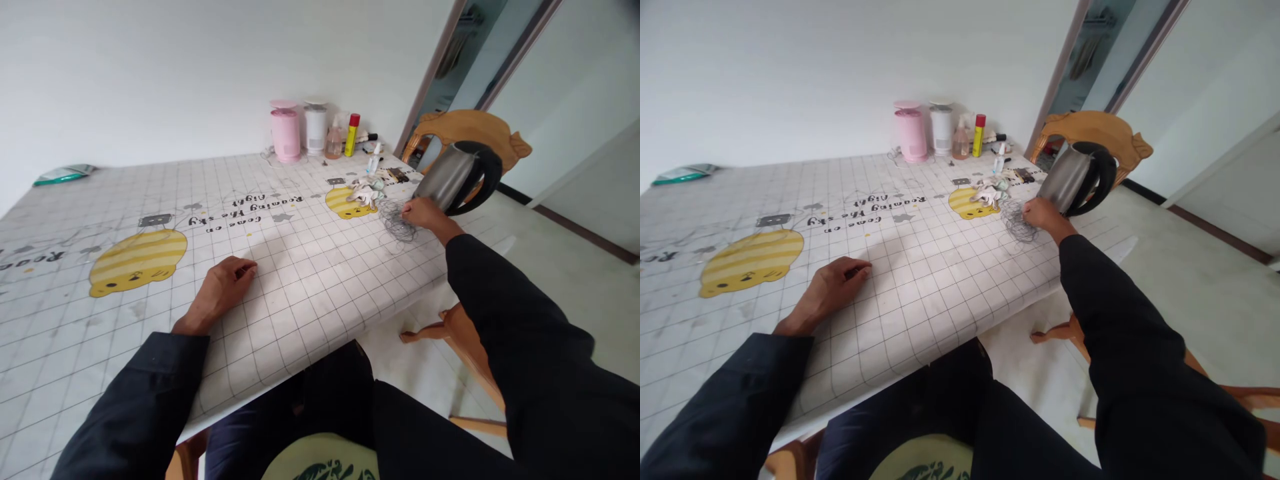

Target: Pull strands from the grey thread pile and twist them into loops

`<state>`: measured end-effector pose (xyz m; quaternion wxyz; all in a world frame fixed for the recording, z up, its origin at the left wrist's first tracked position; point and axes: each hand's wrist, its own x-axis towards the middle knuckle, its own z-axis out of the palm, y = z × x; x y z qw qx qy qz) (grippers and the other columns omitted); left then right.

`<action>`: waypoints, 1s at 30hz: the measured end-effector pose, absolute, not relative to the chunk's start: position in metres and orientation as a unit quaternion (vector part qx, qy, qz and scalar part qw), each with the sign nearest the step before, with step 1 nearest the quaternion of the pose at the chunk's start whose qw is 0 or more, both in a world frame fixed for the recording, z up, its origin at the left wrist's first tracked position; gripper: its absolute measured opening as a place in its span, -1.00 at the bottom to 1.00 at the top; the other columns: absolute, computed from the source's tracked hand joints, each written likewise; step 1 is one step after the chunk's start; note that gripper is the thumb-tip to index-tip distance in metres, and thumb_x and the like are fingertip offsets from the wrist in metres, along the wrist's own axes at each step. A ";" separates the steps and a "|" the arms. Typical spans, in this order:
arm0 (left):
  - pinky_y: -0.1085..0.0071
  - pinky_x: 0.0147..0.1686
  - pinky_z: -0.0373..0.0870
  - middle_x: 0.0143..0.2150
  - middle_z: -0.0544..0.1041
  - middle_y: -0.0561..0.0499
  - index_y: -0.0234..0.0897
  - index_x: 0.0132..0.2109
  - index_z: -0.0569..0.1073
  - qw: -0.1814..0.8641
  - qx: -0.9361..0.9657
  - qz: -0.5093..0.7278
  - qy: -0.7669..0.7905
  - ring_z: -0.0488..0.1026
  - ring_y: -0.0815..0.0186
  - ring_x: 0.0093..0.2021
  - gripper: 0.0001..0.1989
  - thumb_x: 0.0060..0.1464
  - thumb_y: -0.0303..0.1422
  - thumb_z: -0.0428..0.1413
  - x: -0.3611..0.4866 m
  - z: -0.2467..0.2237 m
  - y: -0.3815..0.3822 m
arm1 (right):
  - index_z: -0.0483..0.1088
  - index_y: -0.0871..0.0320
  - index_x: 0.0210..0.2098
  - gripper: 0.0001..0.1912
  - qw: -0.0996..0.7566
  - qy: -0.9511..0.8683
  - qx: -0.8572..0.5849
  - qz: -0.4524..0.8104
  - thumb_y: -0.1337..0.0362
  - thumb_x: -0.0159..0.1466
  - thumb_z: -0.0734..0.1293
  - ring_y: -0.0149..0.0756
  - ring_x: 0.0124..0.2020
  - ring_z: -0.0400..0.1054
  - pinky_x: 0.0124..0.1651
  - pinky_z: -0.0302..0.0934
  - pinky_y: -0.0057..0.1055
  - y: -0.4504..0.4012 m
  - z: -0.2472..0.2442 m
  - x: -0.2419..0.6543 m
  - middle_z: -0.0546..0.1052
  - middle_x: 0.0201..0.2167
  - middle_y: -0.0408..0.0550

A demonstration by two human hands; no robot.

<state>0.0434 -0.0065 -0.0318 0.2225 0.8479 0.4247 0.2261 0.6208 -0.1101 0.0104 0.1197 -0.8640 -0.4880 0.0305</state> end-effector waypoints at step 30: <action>0.16 -0.01 0.61 -0.07 0.72 -0.16 -0.20 -0.06 0.72 0.230 0.853 0.232 0.407 0.65 0.07 -0.13 -0.61 0.28 -0.10 0.09 0.043 -0.036 -0.006 | 0.53 0.10 -0.29 -0.81 0.511 -0.313 -0.792 0.117 0.46 0.15 0.53 -0.13 -0.16 0.59 -0.09 0.60 -0.27 -0.109 0.016 0.614 0.61 -0.29 -0.03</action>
